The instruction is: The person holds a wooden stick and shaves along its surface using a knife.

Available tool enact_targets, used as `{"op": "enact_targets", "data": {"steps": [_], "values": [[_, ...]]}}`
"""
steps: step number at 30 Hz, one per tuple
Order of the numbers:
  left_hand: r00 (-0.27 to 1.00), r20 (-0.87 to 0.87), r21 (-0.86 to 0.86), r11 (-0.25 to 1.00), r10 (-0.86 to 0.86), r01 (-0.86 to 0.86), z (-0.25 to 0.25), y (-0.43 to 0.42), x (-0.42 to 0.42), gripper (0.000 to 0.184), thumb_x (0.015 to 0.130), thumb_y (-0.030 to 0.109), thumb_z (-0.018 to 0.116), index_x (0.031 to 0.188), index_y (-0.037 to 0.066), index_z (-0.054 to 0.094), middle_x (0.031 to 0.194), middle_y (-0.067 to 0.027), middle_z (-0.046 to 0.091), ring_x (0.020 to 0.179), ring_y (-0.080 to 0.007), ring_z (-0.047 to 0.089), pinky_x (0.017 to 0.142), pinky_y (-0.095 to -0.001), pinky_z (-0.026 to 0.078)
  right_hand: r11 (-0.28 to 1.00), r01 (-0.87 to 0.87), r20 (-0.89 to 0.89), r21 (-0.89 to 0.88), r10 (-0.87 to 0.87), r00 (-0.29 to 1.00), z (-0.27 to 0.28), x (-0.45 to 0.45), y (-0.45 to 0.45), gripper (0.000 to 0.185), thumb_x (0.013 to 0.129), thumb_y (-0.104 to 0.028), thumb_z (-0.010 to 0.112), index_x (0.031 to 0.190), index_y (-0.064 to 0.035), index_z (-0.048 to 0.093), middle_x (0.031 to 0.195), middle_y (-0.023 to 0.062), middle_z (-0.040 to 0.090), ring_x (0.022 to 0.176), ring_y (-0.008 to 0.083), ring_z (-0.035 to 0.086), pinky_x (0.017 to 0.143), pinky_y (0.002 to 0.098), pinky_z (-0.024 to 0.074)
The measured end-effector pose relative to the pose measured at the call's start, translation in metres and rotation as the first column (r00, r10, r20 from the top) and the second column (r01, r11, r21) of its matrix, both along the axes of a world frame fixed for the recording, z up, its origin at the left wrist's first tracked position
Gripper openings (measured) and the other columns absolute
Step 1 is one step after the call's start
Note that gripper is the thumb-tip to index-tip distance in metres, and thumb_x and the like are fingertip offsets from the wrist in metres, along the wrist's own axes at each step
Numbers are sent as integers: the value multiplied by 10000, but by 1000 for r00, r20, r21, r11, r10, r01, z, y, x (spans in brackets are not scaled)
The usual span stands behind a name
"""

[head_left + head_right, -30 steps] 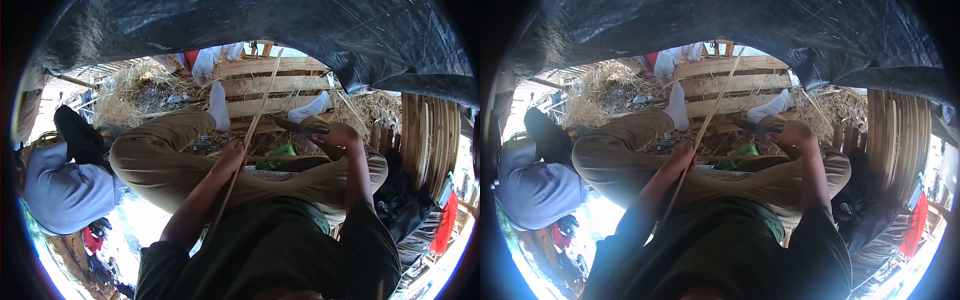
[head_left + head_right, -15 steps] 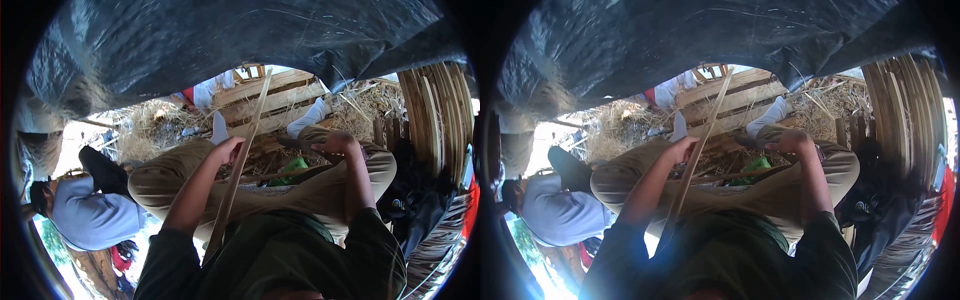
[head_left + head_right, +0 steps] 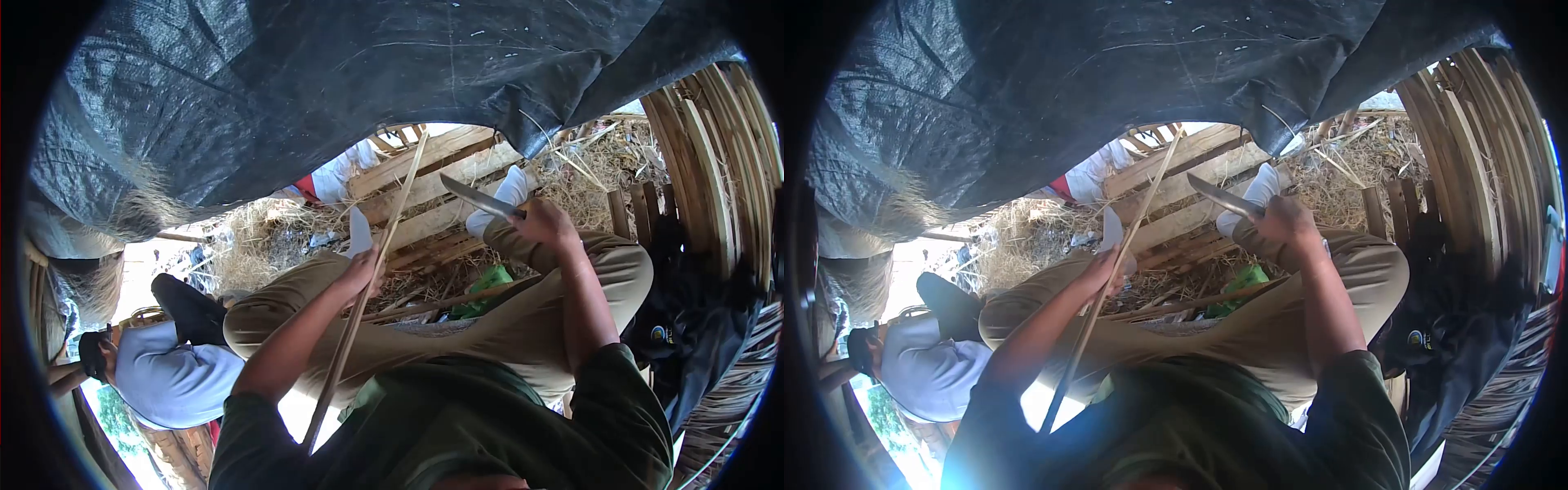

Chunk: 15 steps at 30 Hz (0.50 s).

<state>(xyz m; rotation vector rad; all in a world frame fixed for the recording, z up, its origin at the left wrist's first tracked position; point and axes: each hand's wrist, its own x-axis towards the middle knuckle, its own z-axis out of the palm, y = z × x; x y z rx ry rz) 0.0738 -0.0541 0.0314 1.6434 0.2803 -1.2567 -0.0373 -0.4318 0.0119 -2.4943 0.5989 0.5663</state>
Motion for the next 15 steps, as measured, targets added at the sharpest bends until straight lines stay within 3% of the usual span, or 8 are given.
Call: {"op": "enact_targets", "data": {"steps": [3, 6, 7, 11, 15], "values": [[999, -26, 44, 999, 21, -20, 26, 25, -10, 418, 1006, 521, 400, 950, 115, 482, 546, 28, 379, 361, -84, 349, 328, -241, 327, 980, 128, 65, 155, -140, 988, -30, 8, 21, 551, 883, -459, 611, 822, 85, 670, 846, 291, 671, 833, 381, 688, 741, 459, 541], [999, 12, 128, 990, -53, 51, 55, 44, -20, 419, 1013, 504, 399, 932, 106, 502, 561, 15, 410, 379, -90, 385, 340, -254, 365, 791, 354, -133, 499, -334, 933, -26, 23, 45, 524, 947, -438, 556, 735, 39, 601, 604, 145, 602, 497, 250, 608, 490, 408, 498], [993, 42, 177, 979, -107, 98, 64, 50, -24, 420, 1016, 498, 397, 931, 102, 508, 568, 10, 422, 390, -92, 402, 345, -260, 379, 700, 408, -152, 586, -400, 904, -34, 26, 55, 526, 955, -452, 545, 701, 7, 579, 564, 103, 562, 448, 214, 562, 448, 387, 472], [866, 219, 444, 836, -449, 322, 85, 83, -38, 438, 1027, 472, 376, 933, 75, 534, 602, -14, 474, 463, -106, 485, 392, -290, 436, 304, 534, -367, 789, -463, 807, -37, 29, 70, 445, 944, -454, 585, 685, -102, 498, 522, -26, 409, 403, 131, 406, 414, 330, 389], [827, 268, 499, 805, -495, 320, 104, 103, -55, 475, 1032, 408, 393, 859, 1, 563, 646, -105, 532, 629, -170, 508, 622, -378, 437, 36, 592, -524, 805, -426, 738, -39, 26, 81, 373, 922, -400, 639, 768, -84, 513, 545, -38, 382, 435, 111, 387, 444, 320, 389]]}}
